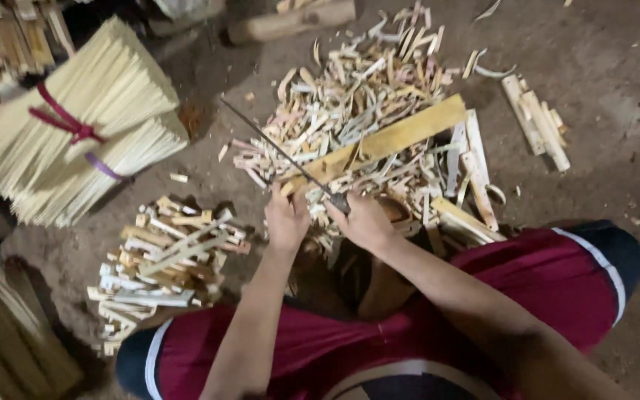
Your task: The person sits cross-legged on the floor and uses a knife to shave and shape small wooden pieces. They repeatedly hold each piece against a wooden block and scrape the knife along it, producing wood shavings that accumulate on the floor. Finished pieces are placed into a nearby pile.
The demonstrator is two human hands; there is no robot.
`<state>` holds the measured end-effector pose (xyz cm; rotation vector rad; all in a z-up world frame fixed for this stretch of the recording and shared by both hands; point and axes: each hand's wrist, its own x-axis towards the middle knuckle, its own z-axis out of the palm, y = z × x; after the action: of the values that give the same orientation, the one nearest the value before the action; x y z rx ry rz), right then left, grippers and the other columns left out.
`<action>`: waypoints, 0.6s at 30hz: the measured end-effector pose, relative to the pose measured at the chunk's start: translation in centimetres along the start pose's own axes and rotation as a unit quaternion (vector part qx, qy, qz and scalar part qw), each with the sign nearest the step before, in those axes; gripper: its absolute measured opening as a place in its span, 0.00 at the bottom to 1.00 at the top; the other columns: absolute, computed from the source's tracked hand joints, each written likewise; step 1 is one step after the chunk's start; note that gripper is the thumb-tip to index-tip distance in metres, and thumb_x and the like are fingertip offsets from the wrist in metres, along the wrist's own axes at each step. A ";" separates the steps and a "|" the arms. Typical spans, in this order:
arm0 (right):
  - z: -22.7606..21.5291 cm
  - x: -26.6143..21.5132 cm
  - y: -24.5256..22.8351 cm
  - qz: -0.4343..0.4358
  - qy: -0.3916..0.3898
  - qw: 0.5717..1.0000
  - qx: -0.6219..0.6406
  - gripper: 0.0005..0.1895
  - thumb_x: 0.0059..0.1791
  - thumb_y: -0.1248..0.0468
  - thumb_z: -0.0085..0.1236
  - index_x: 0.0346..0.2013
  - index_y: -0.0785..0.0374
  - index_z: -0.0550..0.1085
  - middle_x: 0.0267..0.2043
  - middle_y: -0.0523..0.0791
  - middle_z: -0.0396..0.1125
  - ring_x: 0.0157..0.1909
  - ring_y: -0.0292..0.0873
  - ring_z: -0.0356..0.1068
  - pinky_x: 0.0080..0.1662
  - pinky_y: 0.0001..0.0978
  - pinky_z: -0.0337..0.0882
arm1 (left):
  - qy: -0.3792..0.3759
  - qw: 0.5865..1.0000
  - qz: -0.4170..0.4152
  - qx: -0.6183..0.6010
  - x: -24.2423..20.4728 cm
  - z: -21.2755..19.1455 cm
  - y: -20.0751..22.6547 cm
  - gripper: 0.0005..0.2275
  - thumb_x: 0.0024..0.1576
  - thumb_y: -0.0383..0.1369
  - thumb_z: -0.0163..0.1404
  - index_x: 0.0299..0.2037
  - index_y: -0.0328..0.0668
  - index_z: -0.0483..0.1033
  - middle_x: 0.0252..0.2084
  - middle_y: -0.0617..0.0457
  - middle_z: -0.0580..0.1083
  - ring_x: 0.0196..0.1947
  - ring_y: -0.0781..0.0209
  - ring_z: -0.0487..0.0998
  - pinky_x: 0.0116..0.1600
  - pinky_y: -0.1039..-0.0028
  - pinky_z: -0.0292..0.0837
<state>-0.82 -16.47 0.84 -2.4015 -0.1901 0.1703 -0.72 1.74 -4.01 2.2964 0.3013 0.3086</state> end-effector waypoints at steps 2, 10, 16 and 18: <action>2.8 0.9 3.4 0.043 -0.031 0.999 0.003 0.27 0.51 0.46 0.55 0.25 0.70 0.73 0.21 0.60 0.69 0.29 0.64 0.75 0.27 0.51 0.73 | -0.009 1.000 -0.002 0.025 -0.4 -0.3 0.8 0.16 0.61 0.43 0.50 0.53 0.41 0.70 0.36 0.37 0.80 0.40 0.31 0.81 0.44 0.44 0.78; 1.3 0.7 0.7 0.121 -0.064 0.980 0.147 0.25 0.50 0.46 0.55 0.21 0.65 0.73 0.18 0.56 0.68 0.27 0.57 0.75 0.27 0.47 0.69 | -0.023 0.999 -0.032 0.031 0.2 1.0 -1.1 0.15 0.60 0.44 0.52 0.52 0.49 0.70 0.37 0.45 0.81 0.40 0.37 0.82 0.47 0.49 0.79; 2.1 0.7 2.7 0.138 -0.094 0.986 -0.012 0.33 0.52 0.40 0.48 0.39 0.72 0.76 0.37 0.62 0.74 0.44 0.65 0.76 0.42 0.56 0.77 | -0.005 0.997 0.061 0.037 0.1 -0.8 2.4 0.11 0.59 0.36 0.54 0.48 0.44 0.72 0.38 0.39 0.80 0.36 0.31 0.82 0.42 0.45 0.78; 1.0 -0.1 1.6 0.093 -0.046 0.989 0.106 0.23 0.49 0.52 0.49 0.17 0.67 0.71 0.17 0.58 0.66 0.29 0.63 0.73 0.32 0.49 0.70 | 0.002 0.999 0.023 0.030 -0.5 -0.7 1.0 0.12 0.60 0.38 0.52 0.50 0.46 0.71 0.37 0.44 0.81 0.39 0.36 0.82 0.44 0.47 0.79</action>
<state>-0.95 -17.05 -0.97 -2.1991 0.0121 0.3690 -1.33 1.38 -2.87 2.3645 0.2646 0.3318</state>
